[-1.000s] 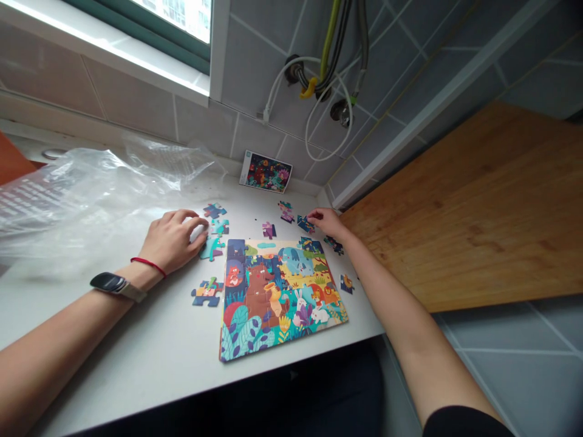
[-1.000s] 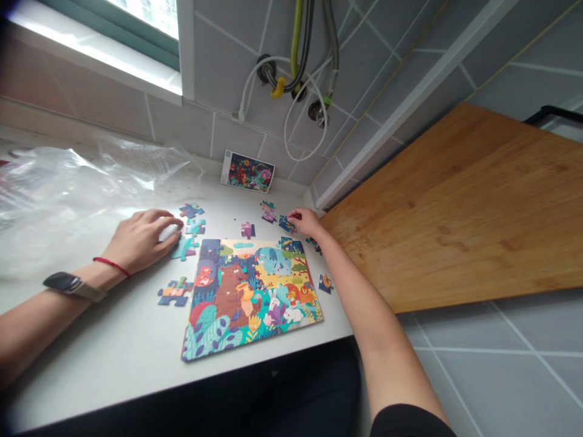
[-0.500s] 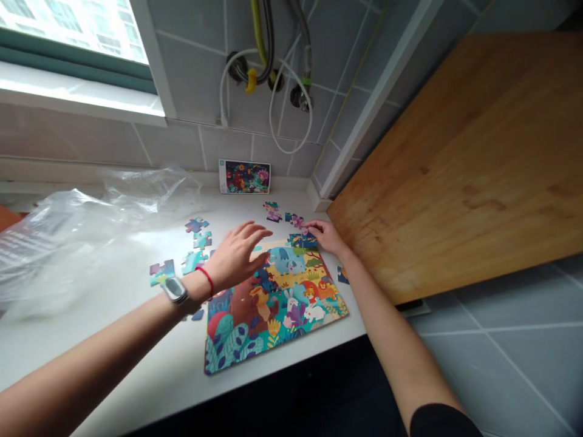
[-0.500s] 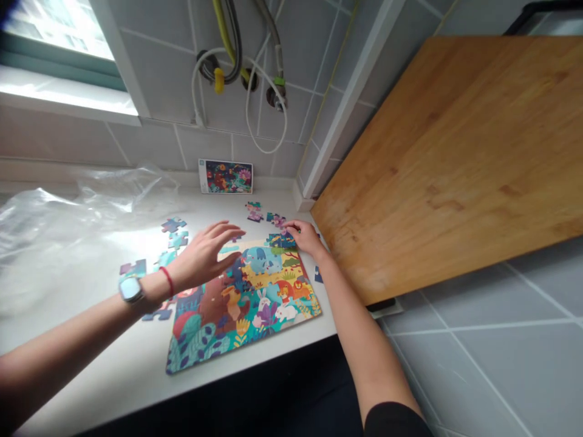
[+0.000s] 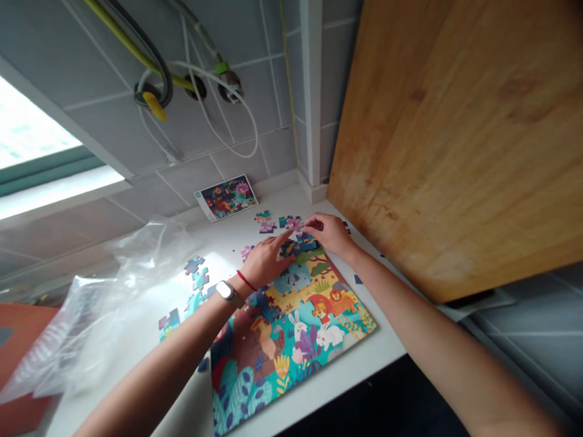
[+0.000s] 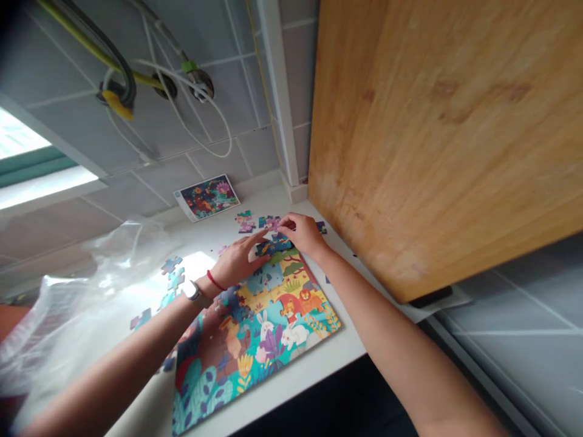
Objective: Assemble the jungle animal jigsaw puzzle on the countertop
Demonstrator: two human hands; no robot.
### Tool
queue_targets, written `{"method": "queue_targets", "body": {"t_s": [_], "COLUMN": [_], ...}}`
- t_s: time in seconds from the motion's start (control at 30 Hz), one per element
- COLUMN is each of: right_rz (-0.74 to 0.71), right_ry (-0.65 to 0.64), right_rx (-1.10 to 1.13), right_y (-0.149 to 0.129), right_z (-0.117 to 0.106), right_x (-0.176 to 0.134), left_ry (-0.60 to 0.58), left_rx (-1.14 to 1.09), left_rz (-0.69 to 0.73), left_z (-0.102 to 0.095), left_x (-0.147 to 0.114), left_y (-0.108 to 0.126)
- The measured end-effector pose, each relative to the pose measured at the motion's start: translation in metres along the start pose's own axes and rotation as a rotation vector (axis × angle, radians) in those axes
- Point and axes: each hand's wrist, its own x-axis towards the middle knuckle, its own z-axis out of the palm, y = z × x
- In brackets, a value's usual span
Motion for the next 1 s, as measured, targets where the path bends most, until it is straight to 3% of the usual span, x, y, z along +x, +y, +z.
{"method": "queue_targets", "body": {"t_s": [0.2,0.27,0.43,0.57,0.7,1.0], "right_rz": [0.026,-0.006,-0.088,-0.105,-0.075,-0.018], "right_ry": [-0.07,-0.099,-0.014,-0.189,-0.348,-0.338], "right_rx": [0.1,0.104,-0.079,-0.295,-0.394,-0.41], "right_y": [0.001,-0.002,-0.015,-0.02,-0.02,-0.023], "right_z": [0.015,0.018,0.002,-0.016,-0.022,-0.02], "right_x": [-0.004,-0.006,-0.007,-0.01,-0.013,-0.013], "left_ry": [-0.164,-0.163,-0.108,-0.041,0.006,0.039], "left_rx": [0.156,0.168,0.179,0.133,0.135,0.164], "left_rz": [0.031,0.044,0.069,0.066,0.033,-0.014], "left_z": [-0.037,-0.041,-0.027,-0.006,0.005,0.003], "left_x": [-0.031,-0.035,-0.019,-0.001,-0.002,-0.009], "left_y": [0.001,0.003,0.015,0.025,0.026,0.022]}}
